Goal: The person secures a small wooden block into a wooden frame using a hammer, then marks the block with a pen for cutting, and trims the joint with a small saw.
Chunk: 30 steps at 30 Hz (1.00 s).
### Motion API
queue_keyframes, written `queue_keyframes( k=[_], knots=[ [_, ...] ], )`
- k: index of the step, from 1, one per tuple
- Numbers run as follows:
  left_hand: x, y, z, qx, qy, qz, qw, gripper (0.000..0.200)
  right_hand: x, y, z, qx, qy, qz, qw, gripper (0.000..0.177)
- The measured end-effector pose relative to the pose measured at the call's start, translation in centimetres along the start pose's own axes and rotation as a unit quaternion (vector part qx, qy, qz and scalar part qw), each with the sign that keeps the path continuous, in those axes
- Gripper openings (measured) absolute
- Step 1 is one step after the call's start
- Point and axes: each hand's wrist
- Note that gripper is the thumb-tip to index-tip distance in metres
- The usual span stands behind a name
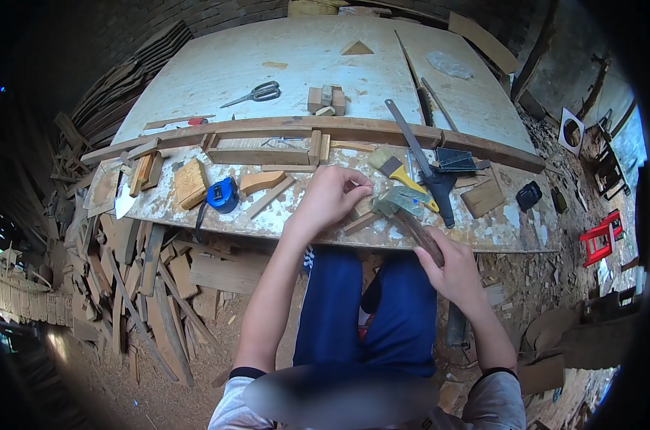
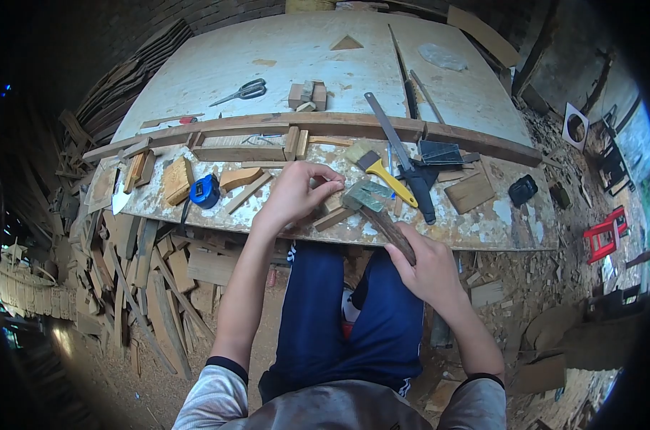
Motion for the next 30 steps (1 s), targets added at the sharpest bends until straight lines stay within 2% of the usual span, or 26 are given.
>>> queue_keyframes(
  k=[6, 9, 12, 15, 18, 23, 25, 30],
  knots=[
    [0.3, -0.2, 0.4, -0.006, 0.006, 0.024, 1.0, 0.02, 0.3, -0.1, 0.3, -0.008, 0.006, 0.006, 1.0, 0.039],
    [1.1, -0.9, -0.4, 0.029, -0.046, 0.063, 0.997, 0.023, 0.4, -0.1, 0.3, -0.006, 0.009, 0.007, 1.0, 0.039],
    [1.6, -2.2, -0.5, 0.072, -0.025, 0.169, 0.983, 0.026, 0.5, -0.3, 0.6, -0.002, 0.007, 0.002, 1.0, 0.039],
    [1.6, -4.2, -0.8, 0.143, 0.046, 0.217, 0.965, 0.029, 0.2, -0.1, 0.6, 0.0, 0.017, 0.0, 1.0, 0.039],
    [1.7, -6.6, -0.8, 0.173, 0.079, 0.193, 0.963, 0.031, -0.7, 0.5, 0.0, 0.047, 0.049, -0.03, 0.997, 0.038],
    [3.2, -7.6, -1.6, 0.2, 0.114, 0.222, 0.947, 0.052, -1.2, 2.2, -0.6, 0.002, 0.061, 0.086, 0.994, 0.038],
    [3.2, -7.6, -1.3, 0.197, 0.115, 0.225, 0.947, 0.052, -1.4, 3.1, -0.9, -0.018, 0.064, 0.125, 0.99, 0.038],
    [3.5, -7.3, -1.6, 0.198, 0.116, 0.236, 0.944, 0.048, -2.0, 4.8, -1.5, -0.013, 0.029, 0.028, 0.999, 0.036]
  ],
)
Point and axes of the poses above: each hand's wrist, its own y-axis towards the middle knuckle, its own x-axis out of the palm, z = x × y, and after that the axes turned 7 degrees about y, right-handed
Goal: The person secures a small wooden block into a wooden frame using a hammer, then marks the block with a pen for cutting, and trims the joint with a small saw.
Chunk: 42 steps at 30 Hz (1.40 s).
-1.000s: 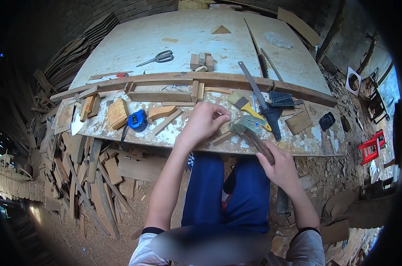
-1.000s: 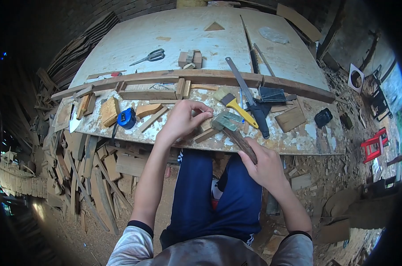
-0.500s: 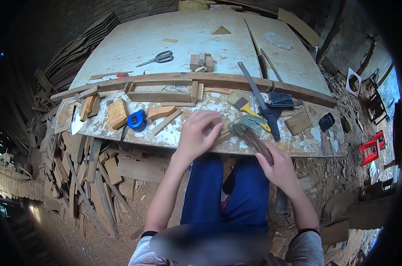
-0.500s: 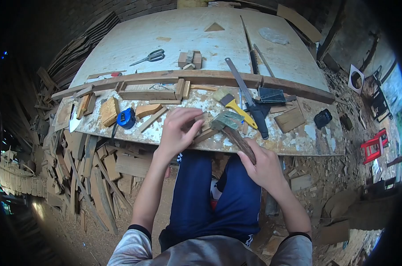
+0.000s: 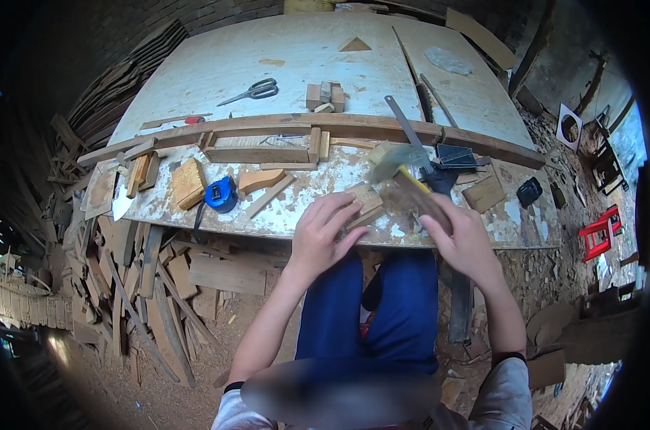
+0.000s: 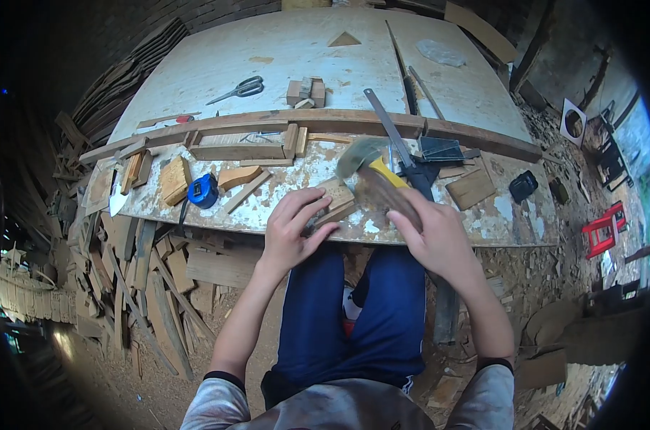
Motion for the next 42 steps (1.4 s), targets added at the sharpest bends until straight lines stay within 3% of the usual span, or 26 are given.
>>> queue_keyframes(
  k=[2, 7, 10, 15, 18, 19, 22, 23, 26, 30, 31, 34, 36, 38, 41, 42],
  knots=[
    [0.1, -0.1, 0.0, -0.002, 0.007, 0.003, 1.0, 0.045, -0.4, 0.6, -0.2, 0.024, -0.01, -0.04, 0.999, 0.036],
    [0.3, 0.0, 0.0, -0.011, -0.001, 0.013, 1.0, 0.041, -0.4, 0.5, -0.6, 0.007, 0.01, 0.048, 0.999, 0.035],
    [0.2, 0.3, 0.0, -0.008, -0.002, 0.017, 1.0, 0.04, -0.8, 0.8, 0.4, -0.008, -0.064, -0.087, 0.994, 0.034],
    [0.6, -0.2, 0.1, -0.013, 0.01, 0.023, 1.0, 0.037, -1.9, 1.6, -1.5, 0.045, 0.02, 0.027, 0.998, 0.033],
    [0.7, 0.0, 0.1, -0.011, 0.016, 0.026, 0.999, 0.037, -1.6, 1.7, -0.4, 0.016, 0.001, -0.059, 0.998, 0.032],
    [0.7, 0.0, 0.1, -0.01, 0.016, 0.025, 1.0, 0.038, -2.0, 1.9, 0.5, -0.006, -0.073, -0.123, 0.99, 0.033],
    [0.6, 0.2, 0.1, -0.011, 0.017, 0.026, 0.999, 0.038, -2.9, 2.4, -0.5, -0.028, -0.051, -0.024, 0.998, 0.035],
    [0.6, 0.1, 0.2, -0.014, 0.016, 0.027, 0.999, 0.038, -3.0, 2.3, -1.4, 0.027, -0.024, 0.013, 0.999, 0.035],
    [0.7, 0.0, 0.3, -0.014, 0.019, 0.031, 0.999, 0.038, -1.8, 1.5, -0.1, -0.007, 0.001, 0.063, 0.998, 0.034],
    [0.8, 0.1, 0.2, -0.009, 0.016, 0.031, 0.999, 0.038, -2.7, 1.9, -0.9, 0.043, -0.049, -0.122, 0.99, 0.033],
    [0.8, 0.1, 0.1, -0.011, 0.016, 0.031, 0.999, 0.038, -3.0, 2.0, -1.1, -0.023, -0.057, -0.046, 0.997, 0.032],
    [0.8, -0.4, 0.3, -0.019, 0.015, 0.031, 0.999, 0.038, -2.8, 1.9, -1.1, -0.02, 0.005, 0.092, 0.996, 0.032],
    [0.8, -0.2, 0.2, -0.016, 0.019, 0.035, 0.999, 0.037, -2.2, 1.6, -0.2, -0.051, -0.006, 0.054, 0.997, 0.034],
    [1.1, -0.5, 0.0, -0.012, 0.023, 0.035, 0.999, 0.035, -2.8, 2.0, -0.2, -0.059, -0.142, -0.125, 0.98, 0.034],
    [1.2, -0.6, 0.1, -0.018, 0.019, 0.039, 0.999, 0.035, -4.0, 2.8, -2.8, -0.024, -0.083, -0.077, 0.993, 0.034],
    [1.1, -0.8, 0.2, -0.02, 0.017, 0.038, 0.999, 0.036, -3.8, 2.5, -2.9, -0.02, -0.051, -0.02, 0.998, 0.034]
  ],
)
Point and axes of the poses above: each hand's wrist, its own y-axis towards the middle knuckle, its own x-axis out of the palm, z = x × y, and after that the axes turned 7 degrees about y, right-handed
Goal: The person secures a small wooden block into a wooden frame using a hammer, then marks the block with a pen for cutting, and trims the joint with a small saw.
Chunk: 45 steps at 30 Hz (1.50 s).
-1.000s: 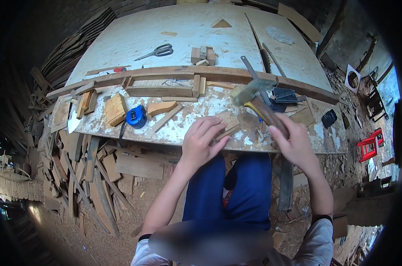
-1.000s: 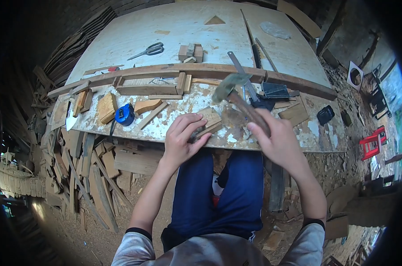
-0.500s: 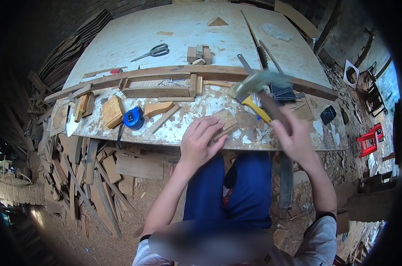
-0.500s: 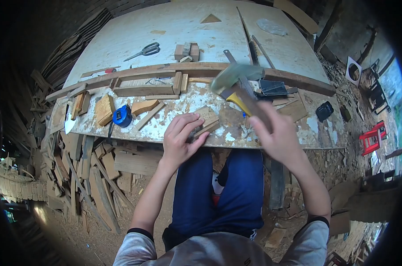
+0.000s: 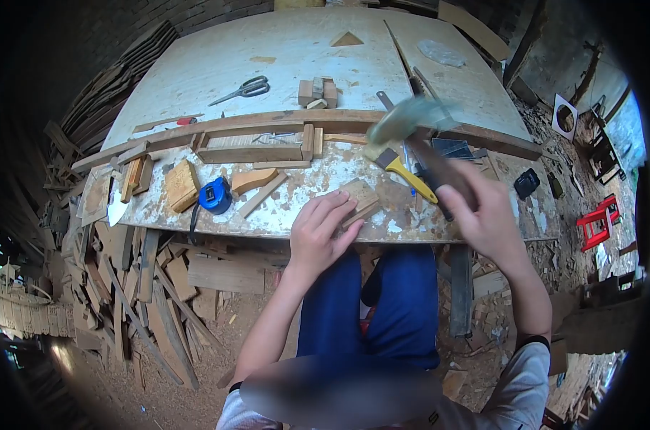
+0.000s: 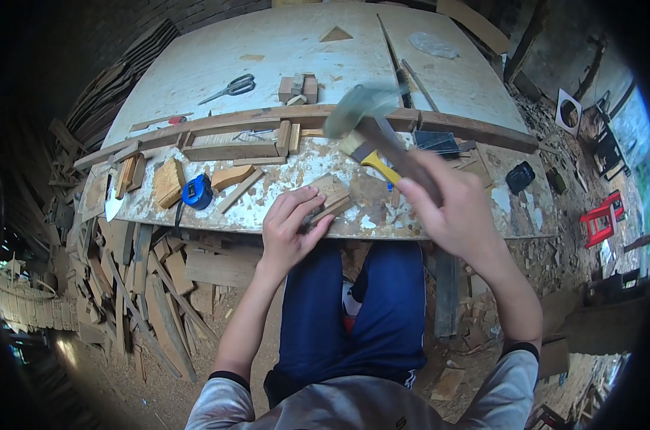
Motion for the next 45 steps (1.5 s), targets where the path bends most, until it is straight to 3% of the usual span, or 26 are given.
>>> queue_keyframes(
  k=[2, 3, 7, 10, 11, 14, 18, 22, 23, 26, 27, 30, 31, 32, 34, 38, 45],
  knots=[
    [-0.1, 0.4, 0.2, -0.001, 0.0, 0.005, 1.0, 0.038, 0.3, -0.4, -0.5, 0.004, 0.06, 0.116, 0.991, 0.033],
    [-0.2, 0.3, 0.2, -0.002, 0.001, 0.007, 1.0, 0.038, 1.0, -0.5, 0.2, -0.037, 0.055, 0.141, 0.988, 0.033],
    [-0.1, 0.3, 0.2, 0.003, -0.006, 0.005, 1.0, 0.038, 1.8, -1.5, 2.2, 0.005, -0.039, -0.1, 0.994, 0.034],
    [-0.2, 0.4, 0.1, 0.002, -0.001, 0.003, 1.0, 0.039, 0.5, -1.0, 0.5, -0.01, 0.016, 0.015, 1.0, 0.035],
    [-0.2, 0.2, 0.2, 0.0, 0.001, 0.001, 1.0, 0.04, 0.1, -1.1, -0.5, 0.033, 0.039, 0.049, 0.998, 0.035],
    [0.0, 0.0, 0.2, -0.002, 0.0, 0.007, 1.0, 0.04, 1.7, -1.5, 1.2, -0.033, 0.06, 0.128, 0.989, 0.035],
    [0.0, 0.1, 0.3, -0.002, -0.008, 0.004, 1.0, 0.041, 1.5, -0.8, 1.6, -0.004, -0.023, -0.115, 0.993, 0.034],
    [-0.2, -0.5, 0.4, -0.014, -0.003, -0.003, 1.0, 0.042, 1.2, -1.0, -0.2, 0.004, 0.091, 0.096, 0.991, 0.035],
    [-0.1, -0.2, 0.4, -0.014, 0.0, -0.001, 1.0, 0.043, 1.3, -1.4, 0.0, 0.039, 0.115, 0.104, 0.987, 0.037],
    [-0.1, -0.3, 0.4, -0.01, -0.001, 0.002, 1.0, 0.043, 3.6, -1.7, 2.8, -0.051, 0.023, 0.038, 0.998, 0.037],
    [-0.1, -0.3, 0.4, -0.011, -0.004, 0.0, 1.0, 0.043, 2.5, -1.5, 2.6, 0.023, -0.059, -0.112, 0.992, 0.038],
    [-0.2, -0.1, 0.2, -0.008, -0.018, -0.003, 1.0, 0.041, 2.3, -1.1, 2.8, 0.09, 0.106, -0.048, 0.989, 0.041],
    [-0.3, -0.1, 0.2, -0.008, -0.025, -0.001, 1.0, 0.04, 3.3, -1.3, 4.1, 0.059, 0.123, -0.018, 0.99, 0.04],
    [-0.4, 0.0, 0.2, -0.006, -0.031, -0.001, 0.999, 0.039, 3.9, -1.4, 4.5, 0.105, 0.242, -0.026, 0.964, 0.038],
    [-1.0, 0.4, 0.3, -0.008, -0.038, -0.019, 0.999, 0.037, 5.5, -0.8, 4.1, 0.187, 0.468, -0.037, 0.863, 0.036],
    [-2.0, 2.0, 1.8, -0.03, -0.027, -0.059, 0.997, 0.035, 10.2, 0.4, 5.3, 0.131, 0.53, -0.026, 0.838, 0.039],
    [-0.1, 3.1, 2.3, -0.03, 0.044, -0.069, 0.996, 0.039, 13.2, -0.4, 6.3, 0.15, 0.562, -0.015, 0.813, 0.037]
  ],
)
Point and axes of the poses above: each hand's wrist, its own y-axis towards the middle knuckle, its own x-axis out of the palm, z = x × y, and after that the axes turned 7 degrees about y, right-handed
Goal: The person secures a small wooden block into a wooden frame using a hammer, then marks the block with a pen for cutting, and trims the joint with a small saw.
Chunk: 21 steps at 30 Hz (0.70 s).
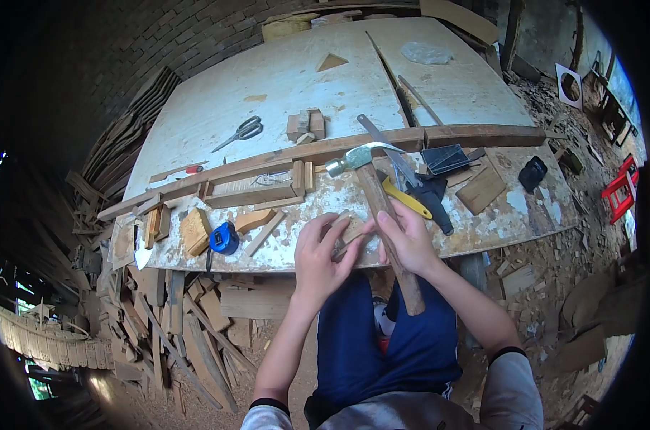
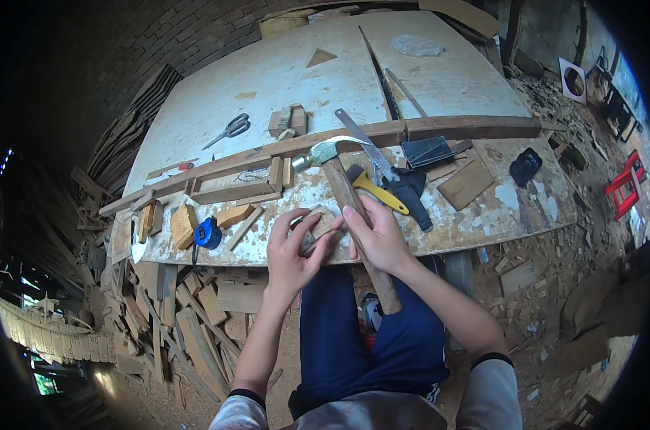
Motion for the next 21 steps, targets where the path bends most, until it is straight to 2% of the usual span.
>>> queue_keyframes(
  k=[3, 8, 14, 17, 19, 21],
  knots=[
    [1.5, -0.3, 0.0, -0.037, -0.057, -0.001, 0.998, 0.04, -0.1, 0.0, -0.4, -0.001, 0.037, 0.016, 0.999, 0.03],
    [1.5, 0.4, 0.9, -0.032, -0.01, -0.039, 0.999, 0.04, -0.3, 0.0, -0.6, 0.008, 0.047, 0.011, 0.999, 0.023],
    [1.5, 0.4, 0.6, -0.016, 0.018, -0.073, 0.997, 0.045, -0.1, -0.4, -0.4, -0.036, 0.0, 0.033, 0.999, 0.022],
    [1.3, 0.2, -0.2, 0.003, 0.011, -0.078, 0.997, 0.048, -0.6, -0.4, 0.0, -0.013, 0.014, 0.02, 1.0, 0.026],
    [1.2, 0.2, -0.9, 0.002, -0.017, -0.095, 0.995, 0.052, -0.8, -0.5, 0.0, -0.017, 0.094, 0.019, 0.995, 0.03],
    [1.4, -0.2, -1.0, -0.064, -0.071, -0.082, 0.992, 0.06, -0.7, -1.1, 0.0, -0.044, 0.12, 0.021, 0.992, 0.035]
  ],
)
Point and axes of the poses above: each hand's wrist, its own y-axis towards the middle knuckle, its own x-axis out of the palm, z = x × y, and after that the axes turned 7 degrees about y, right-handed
